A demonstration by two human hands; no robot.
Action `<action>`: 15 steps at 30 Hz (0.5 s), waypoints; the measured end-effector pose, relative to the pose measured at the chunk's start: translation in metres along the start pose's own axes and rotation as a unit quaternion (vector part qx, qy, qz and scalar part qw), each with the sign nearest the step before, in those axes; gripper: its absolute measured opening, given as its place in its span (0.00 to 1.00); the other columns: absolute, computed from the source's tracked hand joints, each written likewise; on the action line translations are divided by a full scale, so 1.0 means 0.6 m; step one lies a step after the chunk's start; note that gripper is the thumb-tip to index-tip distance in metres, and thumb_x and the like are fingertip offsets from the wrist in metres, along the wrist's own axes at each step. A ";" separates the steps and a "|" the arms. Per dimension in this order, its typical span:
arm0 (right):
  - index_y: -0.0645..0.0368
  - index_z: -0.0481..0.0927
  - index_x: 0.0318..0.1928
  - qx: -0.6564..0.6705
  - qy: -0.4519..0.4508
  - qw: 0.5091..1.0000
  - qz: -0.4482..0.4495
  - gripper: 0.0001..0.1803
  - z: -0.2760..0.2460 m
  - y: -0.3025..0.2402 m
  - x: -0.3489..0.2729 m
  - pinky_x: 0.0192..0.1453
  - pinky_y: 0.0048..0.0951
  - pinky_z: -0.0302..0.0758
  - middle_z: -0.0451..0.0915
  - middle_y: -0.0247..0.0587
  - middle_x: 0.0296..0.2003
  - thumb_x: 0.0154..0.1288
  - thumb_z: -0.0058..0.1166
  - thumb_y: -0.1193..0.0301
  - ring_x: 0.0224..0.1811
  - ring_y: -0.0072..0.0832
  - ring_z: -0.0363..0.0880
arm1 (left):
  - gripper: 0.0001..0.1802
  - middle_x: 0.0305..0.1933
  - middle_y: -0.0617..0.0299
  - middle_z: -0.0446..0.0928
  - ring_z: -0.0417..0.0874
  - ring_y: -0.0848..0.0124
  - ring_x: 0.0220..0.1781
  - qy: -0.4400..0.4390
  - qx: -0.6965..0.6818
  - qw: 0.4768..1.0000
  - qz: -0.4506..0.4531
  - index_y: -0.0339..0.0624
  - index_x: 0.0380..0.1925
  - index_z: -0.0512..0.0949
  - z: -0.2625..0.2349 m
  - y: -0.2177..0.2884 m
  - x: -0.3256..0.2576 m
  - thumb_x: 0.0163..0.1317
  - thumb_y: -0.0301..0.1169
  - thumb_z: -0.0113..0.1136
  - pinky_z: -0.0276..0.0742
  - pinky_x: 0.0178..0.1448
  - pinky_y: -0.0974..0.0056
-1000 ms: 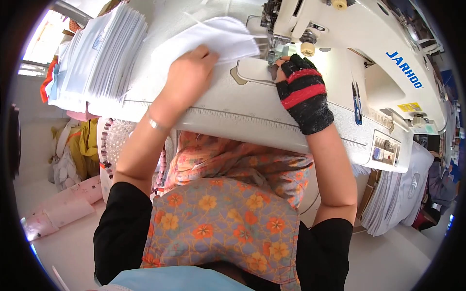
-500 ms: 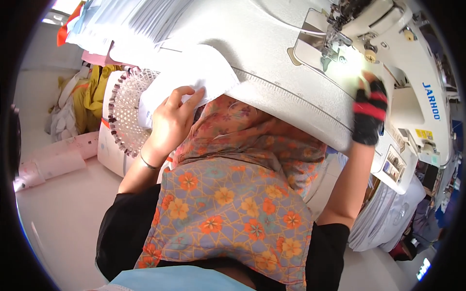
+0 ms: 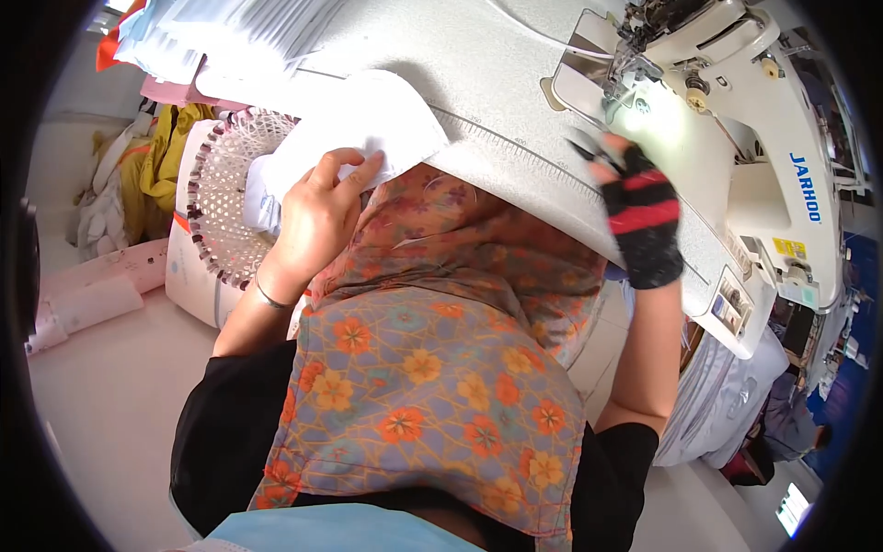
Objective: Sewing together pre-cut white fabric panels using an industrial sewing machine.
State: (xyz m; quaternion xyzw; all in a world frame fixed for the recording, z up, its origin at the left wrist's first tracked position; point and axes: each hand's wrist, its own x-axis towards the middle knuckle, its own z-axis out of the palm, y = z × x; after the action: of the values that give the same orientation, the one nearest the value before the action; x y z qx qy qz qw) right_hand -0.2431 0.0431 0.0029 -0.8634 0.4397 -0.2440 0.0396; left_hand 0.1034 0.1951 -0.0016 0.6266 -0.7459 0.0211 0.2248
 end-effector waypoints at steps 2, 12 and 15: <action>0.58 0.81 0.48 0.009 -0.026 0.998 -0.061 0.17 0.010 -0.069 0.030 0.43 0.34 0.78 0.82 0.42 0.36 0.59 0.66 0.66 0.36 0.36 0.83 | 0.22 0.45 0.63 0.75 0.83 0.65 0.33 0.019 0.002 1.000 0.005 0.47 0.50 0.81 0.001 -0.002 -0.003 0.53 0.26 0.67 0.82 0.34 0.63; 0.57 0.82 0.48 -0.103 -0.094 0.981 -0.134 0.17 0.031 -0.129 0.097 0.49 0.44 0.77 0.83 0.48 0.41 0.60 0.60 0.65 0.44 0.46 0.81 | 0.22 0.45 0.63 0.74 0.83 0.65 0.33 0.011 -0.002 1.000 0.012 0.47 0.50 0.81 -0.002 0.000 0.001 0.52 0.25 0.65 0.82 0.34 0.63; 0.57 0.82 0.47 -0.094 -0.092 0.978 -0.159 0.16 0.039 -0.133 0.108 0.50 0.44 0.78 0.83 0.48 0.40 0.60 0.58 0.66 0.44 0.45 0.81 | 0.22 0.45 0.62 0.74 0.83 0.64 0.33 0.015 -0.003 1.000 0.010 0.46 0.50 0.82 -0.003 -0.004 -0.001 0.51 0.24 0.65 0.82 0.34 0.63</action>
State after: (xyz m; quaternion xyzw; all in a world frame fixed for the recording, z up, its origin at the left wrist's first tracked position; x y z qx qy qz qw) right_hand -0.1414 0.0381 0.0298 -0.9410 0.3123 -0.1241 -0.0402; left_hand 0.1066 0.1959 -0.0007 0.6178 -0.7491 0.0304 0.2372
